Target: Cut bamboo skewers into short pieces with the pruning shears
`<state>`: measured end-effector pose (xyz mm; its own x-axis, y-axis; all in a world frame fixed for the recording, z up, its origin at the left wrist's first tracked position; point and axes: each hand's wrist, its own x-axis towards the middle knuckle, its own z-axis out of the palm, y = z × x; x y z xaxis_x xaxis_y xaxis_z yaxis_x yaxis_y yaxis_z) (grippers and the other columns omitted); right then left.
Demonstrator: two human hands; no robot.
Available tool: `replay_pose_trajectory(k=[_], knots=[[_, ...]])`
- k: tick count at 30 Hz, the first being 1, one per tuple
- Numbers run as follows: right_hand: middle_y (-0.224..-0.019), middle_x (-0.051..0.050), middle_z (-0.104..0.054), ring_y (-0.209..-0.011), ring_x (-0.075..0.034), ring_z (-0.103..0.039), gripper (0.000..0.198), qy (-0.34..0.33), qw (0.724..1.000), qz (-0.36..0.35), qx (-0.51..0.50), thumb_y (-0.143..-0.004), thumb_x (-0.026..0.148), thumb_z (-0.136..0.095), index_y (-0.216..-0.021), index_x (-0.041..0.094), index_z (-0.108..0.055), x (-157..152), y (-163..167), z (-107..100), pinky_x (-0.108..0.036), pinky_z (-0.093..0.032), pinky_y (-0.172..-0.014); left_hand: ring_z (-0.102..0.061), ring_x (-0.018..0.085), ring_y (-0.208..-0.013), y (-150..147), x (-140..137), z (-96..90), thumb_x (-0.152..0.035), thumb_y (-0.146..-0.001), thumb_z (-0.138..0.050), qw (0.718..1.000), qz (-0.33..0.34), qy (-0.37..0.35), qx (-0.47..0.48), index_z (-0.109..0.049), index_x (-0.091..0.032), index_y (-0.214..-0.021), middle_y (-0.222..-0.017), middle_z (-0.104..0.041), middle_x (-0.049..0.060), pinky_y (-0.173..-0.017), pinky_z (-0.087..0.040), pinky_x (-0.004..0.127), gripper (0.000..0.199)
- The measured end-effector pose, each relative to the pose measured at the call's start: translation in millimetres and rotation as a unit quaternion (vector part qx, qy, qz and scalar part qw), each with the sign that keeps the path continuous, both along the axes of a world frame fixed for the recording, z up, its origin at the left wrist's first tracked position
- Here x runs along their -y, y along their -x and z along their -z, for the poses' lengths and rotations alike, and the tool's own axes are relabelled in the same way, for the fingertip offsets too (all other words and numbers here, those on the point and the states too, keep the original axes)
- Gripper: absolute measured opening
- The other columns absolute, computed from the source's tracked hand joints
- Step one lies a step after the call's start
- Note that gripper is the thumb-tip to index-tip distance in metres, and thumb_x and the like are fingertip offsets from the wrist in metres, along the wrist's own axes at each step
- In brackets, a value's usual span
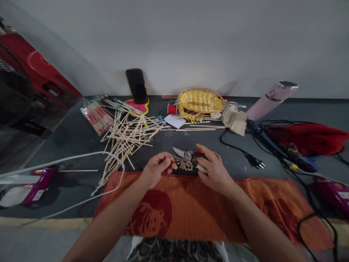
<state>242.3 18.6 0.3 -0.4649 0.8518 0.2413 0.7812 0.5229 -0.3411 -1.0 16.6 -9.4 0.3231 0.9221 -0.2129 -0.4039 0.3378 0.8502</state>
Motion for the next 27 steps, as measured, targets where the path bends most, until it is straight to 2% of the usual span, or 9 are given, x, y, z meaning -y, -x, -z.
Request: replay_pose_trajectory(k=[3, 7, 12, 16, 27], knots=[[-0.141, -0.006, -0.045, -0.122, -0.029, -0.042, 0.022, 0.025, 0.999, 0.01, 0.02, -0.072, 0.01, -0.052, -0.088, 0.022, -0.06, 0.4, 0.2, -2.5, -0.048, -0.035, -0.096, -0.049, 0.007, -0.055, -0.5, 0.4, -0.6, -0.036, -0.083, -0.067, 1.0, 0.002, -0.002, 0.0, -0.06, -0.015, -0.084, -0.071, -0.066, 0.003, -0.054, -0.035, 0.02, 0.022], [-0.137, -0.005, -0.049, -0.118, -0.027, -0.044, 0.024, 0.014, 1.0, 0.015, 0.016, -0.072, 0.01, -0.053, -0.091, 0.023, -0.06, 2.0, 2.0, -5.2, -0.047, -0.034, -0.095, -0.049, 0.007, -0.055, -0.6, -0.1, -0.6, -0.037, -0.08, -0.07, 1.0, -0.004, -0.003, -0.003, -0.06, -0.014, -0.084, -0.072, -0.066, 0.003, -0.054, -0.036, 0.021, 0.025], [-0.141, -0.007, -0.045, -0.123, -0.028, -0.041, 0.039, -0.018, 0.999, -0.013, 0.026, -0.071, 0.009, -0.053, -0.106, 0.024, -0.06, 4.3, 6.1, -2.2, -0.05, -0.026, -0.102, -0.049, 0.008, -0.055, 0.0, -0.4, 2.1, -0.037, -0.078, -0.072, 1.0, -0.005, -0.012, -0.004, -0.061, -0.014, -0.084, -0.072, -0.067, 0.004, -0.055, -0.035, 0.021, 0.026], [-0.144, -0.01, -0.039, -0.121, -0.029, -0.043, 0.039, -0.038, 0.998, -0.015, 0.052, -0.073, 0.01, -0.053, -0.109, 0.024, -0.059, 5.5, 7.8, -2.7, -0.052, -0.025, -0.102, -0.049, 0.008, -0.056, 0.1, -0.1, 3.1, -0.039, -0.075, -0.074, 1.0, -0.004, -0.014, -0.009, -0.062, -0.014, -0.081, -0.071, -0.068, 0.005, -0.056, -0.035, 0.022, 0.028], [-0.138, -0.01, -0.045, -0.119, -0.029, -0.043, 0.032, -0.091, 0.992, 0.021, 0.08, -0.08, 0.015, -0.057, -0.11, 0.026, -0.06, 8.4, 10.1, -10.5, -0.053, -0.027, -0.101, -0.051, 0.008, -0.056, -1.3, 0.8, 2.3, -0.036, -0.075, -0.075, 1.0, -0.005, -0.015, -0.003, -0.059, -0.014, -0.078, -0.071, -0.069, 0.005, -0.056, -0.036, 0.021, 0.028]])
